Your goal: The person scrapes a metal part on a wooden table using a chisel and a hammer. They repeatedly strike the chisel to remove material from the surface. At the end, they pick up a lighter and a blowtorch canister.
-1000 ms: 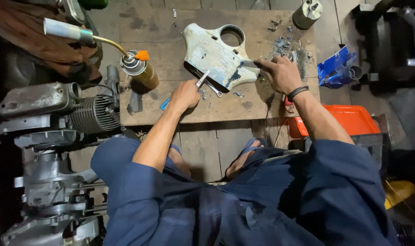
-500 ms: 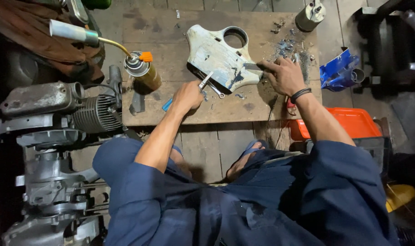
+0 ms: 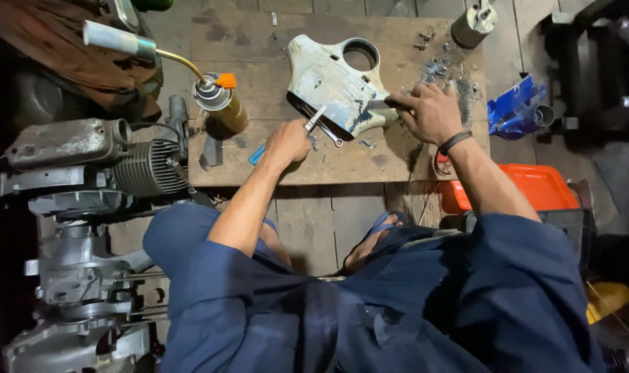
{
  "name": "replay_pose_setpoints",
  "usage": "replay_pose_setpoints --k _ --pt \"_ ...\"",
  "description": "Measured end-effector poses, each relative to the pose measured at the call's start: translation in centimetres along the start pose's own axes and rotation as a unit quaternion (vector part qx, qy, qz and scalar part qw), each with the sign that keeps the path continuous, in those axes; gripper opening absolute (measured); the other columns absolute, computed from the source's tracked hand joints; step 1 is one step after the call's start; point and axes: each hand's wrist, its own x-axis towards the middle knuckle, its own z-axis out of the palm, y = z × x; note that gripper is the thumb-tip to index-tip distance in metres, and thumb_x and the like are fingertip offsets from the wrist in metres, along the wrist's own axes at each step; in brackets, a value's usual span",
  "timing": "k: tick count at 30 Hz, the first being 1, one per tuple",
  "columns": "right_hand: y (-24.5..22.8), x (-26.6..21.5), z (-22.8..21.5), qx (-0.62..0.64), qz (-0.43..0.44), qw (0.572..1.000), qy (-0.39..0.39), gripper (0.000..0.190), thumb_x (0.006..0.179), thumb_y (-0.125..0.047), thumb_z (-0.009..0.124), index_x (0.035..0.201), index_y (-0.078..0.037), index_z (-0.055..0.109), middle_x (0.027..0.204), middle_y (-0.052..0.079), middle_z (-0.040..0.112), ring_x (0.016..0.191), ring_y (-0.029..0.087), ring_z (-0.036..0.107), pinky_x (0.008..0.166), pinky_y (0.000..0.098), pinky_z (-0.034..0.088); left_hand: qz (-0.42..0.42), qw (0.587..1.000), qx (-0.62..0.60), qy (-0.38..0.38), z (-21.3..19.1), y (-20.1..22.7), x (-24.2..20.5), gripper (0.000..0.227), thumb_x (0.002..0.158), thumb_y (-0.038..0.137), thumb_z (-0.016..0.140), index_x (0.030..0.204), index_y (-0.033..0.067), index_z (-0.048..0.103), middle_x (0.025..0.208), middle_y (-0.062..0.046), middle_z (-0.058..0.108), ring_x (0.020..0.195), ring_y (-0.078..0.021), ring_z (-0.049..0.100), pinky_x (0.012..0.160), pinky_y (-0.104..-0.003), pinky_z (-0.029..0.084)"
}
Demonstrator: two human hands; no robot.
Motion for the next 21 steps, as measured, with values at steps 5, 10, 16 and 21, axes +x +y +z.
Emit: replay_pose_setpoints --k 5,10,16,21 --pt "0.5 0.0 -0.5 0.017 0.007 1.0 -0.016 0.025 0.106 -0.042 0.056 0.123 -0.038 0.072 0.102 0.005 0.066 0.102 0.027 0.063 0.091 0.0463 0.041 -0.003 1.0 -0.003 0.004 0.1 -0.2 0.5 0.038 0.086 0.013 0.057 0.122 0.008 0.071 0.101 -0.02 0.075 0.101 -0.042 0.072 0.079 -0.055 0.057" --pt "-1.3 0.0 -1.7 0.051 -0.057 0.996 -0.047 0.033 0.103 -0.037 0.055 0.132 -0.033 0.07 0.106 0.013 0.069 0.103 0.034 0.067 0.089 0.0487 0.049 0.0 1.0 0.001 0.0 0.7 -0.6 1.1 0.04 0.086 0.014 0.057 0.123 0.0082 0.071 0.101 -0.019 0.075 0.102 -0.0413 0.072 0.078 -0.055 0.057" --pt "-2.8 1.2 -2.5 0.068 0.028 0.997 -0.002 0.038 0.109 -0.038 0.052 0.144 -0.029 0.064 0.097 0.013 0.064 0.091 0.033 0.067 0.077 0.0466 0.054 0.005 1.0 0.003 0.015 0.6 -0.5 0.2 0.036 0.087 0.014 0.057 0.12 0.0067 0.072 0.098 -0.02 0.075 0.101 -0.0409 0.073 0.076 -0.052 0.057" --pt "-5.8 2.7 -3.0 0.019 -0.003 0.999 0.026 0.031 0.108 -0.039 0.051 0.132 -0.039 0.069 0.094 0.013 0.066 0.089 0.037 0.072 0.07 0.0488 0.06 -0.004 1.0 -0.008 0.011 0.7 -0.4 0.3 0.033 0.085 0.015 0.058 0.114 0.0069 0.072 0.098 -0.019 0.075 0.1 -0.0391 0.073 0.077 -0.051 0.057"
